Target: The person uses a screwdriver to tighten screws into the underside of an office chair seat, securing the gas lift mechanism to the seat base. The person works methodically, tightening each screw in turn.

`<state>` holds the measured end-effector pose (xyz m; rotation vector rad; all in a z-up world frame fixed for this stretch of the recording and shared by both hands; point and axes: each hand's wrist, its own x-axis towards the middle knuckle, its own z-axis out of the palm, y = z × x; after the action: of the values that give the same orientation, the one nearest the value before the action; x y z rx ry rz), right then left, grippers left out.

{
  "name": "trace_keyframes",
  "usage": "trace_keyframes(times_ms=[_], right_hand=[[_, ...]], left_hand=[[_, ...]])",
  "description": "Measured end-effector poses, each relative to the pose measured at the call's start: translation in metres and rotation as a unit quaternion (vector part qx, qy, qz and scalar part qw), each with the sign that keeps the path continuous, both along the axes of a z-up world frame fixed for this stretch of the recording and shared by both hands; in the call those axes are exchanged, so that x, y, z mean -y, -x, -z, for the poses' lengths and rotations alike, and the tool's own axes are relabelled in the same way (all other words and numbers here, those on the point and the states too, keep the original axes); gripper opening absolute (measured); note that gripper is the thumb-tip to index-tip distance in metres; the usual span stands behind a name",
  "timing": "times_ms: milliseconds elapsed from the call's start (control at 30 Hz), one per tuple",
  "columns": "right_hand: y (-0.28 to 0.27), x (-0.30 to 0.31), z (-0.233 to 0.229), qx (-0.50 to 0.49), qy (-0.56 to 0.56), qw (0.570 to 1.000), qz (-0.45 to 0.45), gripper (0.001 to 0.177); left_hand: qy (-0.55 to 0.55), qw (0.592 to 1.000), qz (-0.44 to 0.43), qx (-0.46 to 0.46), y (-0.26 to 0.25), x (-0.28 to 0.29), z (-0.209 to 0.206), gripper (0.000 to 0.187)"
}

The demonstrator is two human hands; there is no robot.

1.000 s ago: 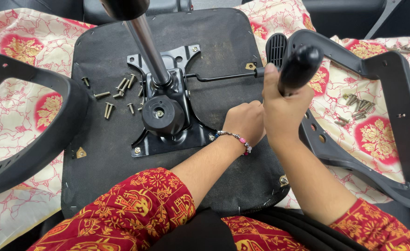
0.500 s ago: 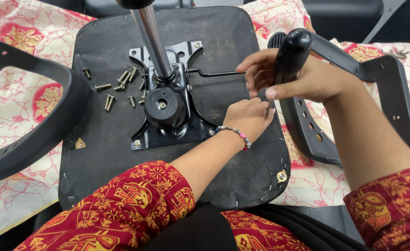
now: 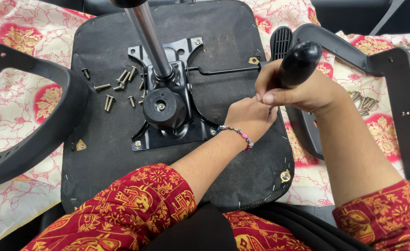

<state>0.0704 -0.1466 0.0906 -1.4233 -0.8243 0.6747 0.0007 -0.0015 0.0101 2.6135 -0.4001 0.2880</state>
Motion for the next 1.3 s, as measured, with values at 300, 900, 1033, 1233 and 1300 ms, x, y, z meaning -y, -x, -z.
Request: trace_keyframes(times_ms=[300, 900, 1033, 1233, 1300], right_hand=[[0.019, -0.016, 0.004, -0.08, -0.06, 0.988, 0.118, 0.015], [0.057, -0.055, 0.021, 0.151, -0.118, 0.858, 0.476, 0.01], [0.052, -0.037, 0.008, 0.059, -0.154, 0.898, 0.409, 0.016], [0.052, -0.006, -0.015, 0.003, -0.104, 0.959, 0.262, 0.027], [0.058, -0.006, -0.015, 0.017, -0.044, 0.963, 0.266, 0.026]], left_hand=[[0.053, 0.999, 0.0, 0.006, 0.002, -0.001, 0.004, 0.024], [0.038, 0.996, -0.013, 0.08, -0.001, 0.002, 0.018, 0.021], [0.022, 0.997, -0.015, 0.072, 0.0, 0.002, 0.016, 0.024], [0.018, 0.995, -0.017, 0.095, 0.001, 0.002, 0.018, 0.022], [0.022, 0.994, -0.012, 0.111, 0.001, 0.001, 0.02, 0.022]])
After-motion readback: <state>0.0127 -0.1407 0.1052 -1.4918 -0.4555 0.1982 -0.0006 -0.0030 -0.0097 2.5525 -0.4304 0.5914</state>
